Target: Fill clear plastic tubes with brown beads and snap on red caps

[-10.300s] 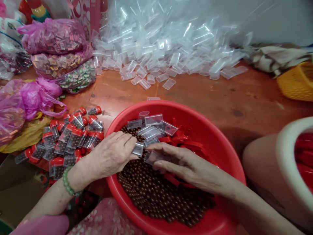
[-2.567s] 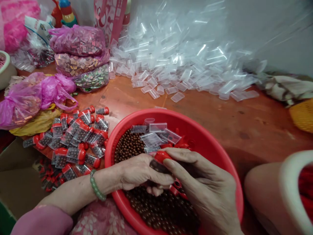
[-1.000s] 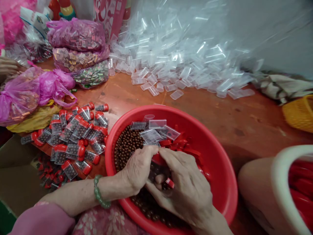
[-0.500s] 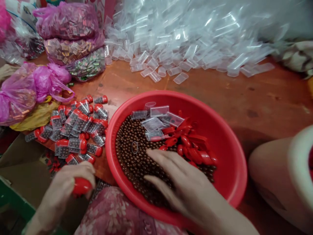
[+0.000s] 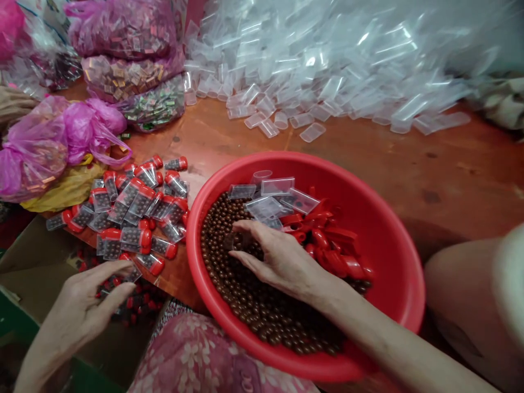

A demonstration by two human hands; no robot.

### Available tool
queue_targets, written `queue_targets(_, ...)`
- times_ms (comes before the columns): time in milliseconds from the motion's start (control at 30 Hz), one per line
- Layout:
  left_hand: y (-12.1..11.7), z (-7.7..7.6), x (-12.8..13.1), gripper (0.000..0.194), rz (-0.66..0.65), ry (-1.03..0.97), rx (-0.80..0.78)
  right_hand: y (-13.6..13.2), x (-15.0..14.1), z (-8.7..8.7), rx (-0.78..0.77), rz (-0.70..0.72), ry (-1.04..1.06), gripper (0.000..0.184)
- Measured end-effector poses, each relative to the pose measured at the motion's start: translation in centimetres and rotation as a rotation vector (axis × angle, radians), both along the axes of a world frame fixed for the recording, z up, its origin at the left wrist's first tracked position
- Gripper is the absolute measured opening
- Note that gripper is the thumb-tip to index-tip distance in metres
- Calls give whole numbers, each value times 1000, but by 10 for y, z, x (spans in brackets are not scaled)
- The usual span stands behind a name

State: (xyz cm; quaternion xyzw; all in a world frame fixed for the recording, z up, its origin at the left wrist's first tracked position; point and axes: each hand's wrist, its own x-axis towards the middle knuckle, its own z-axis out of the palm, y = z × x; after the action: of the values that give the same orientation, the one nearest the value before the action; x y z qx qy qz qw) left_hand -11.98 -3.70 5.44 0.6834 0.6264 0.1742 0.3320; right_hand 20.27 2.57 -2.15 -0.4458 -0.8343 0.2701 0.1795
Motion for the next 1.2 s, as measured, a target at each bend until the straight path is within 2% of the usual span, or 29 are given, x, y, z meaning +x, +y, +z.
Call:
queue_targets(67,10,6,25,24,-109,-23,-11,-1,0,1,17,-1,14,35)
queue_targets(167,27,6,59,22,-230,-145,-21,-3,-2,3,-9,-16,16,32)
queue_targets(267,40,1,81,25,-235,-234,-25,-2,-3,4,-40,-4,-6,30)
queue_targets(433,51,-8,103,38,-248,-298,-74,2,-2,8,-78,1,8,27)
queue_targets(567,54,-18,120,60,-389,-225,-14,2,4,23,-58,-50,52,28)
queue_targets(700,58,-27,138,64,-447,-154,59,-3,8,46,-4,-121,151,27)
queue_targets(800,64,-26,148,50,-473,-314,-7,-7,10,59,68,-167,190,23)
queue_targets(933,69,-21,152,44,-479,-575,-130,-9,14,65,130,-188,211,19)
queue_targets(1067,71,-22,149,37,-476,-557,-227,-9,19,68,115,-108,274,13)
queue_targets(1200,73,-25,148,33,-490,-558,-319,-3,22,73,0,1,297,4)
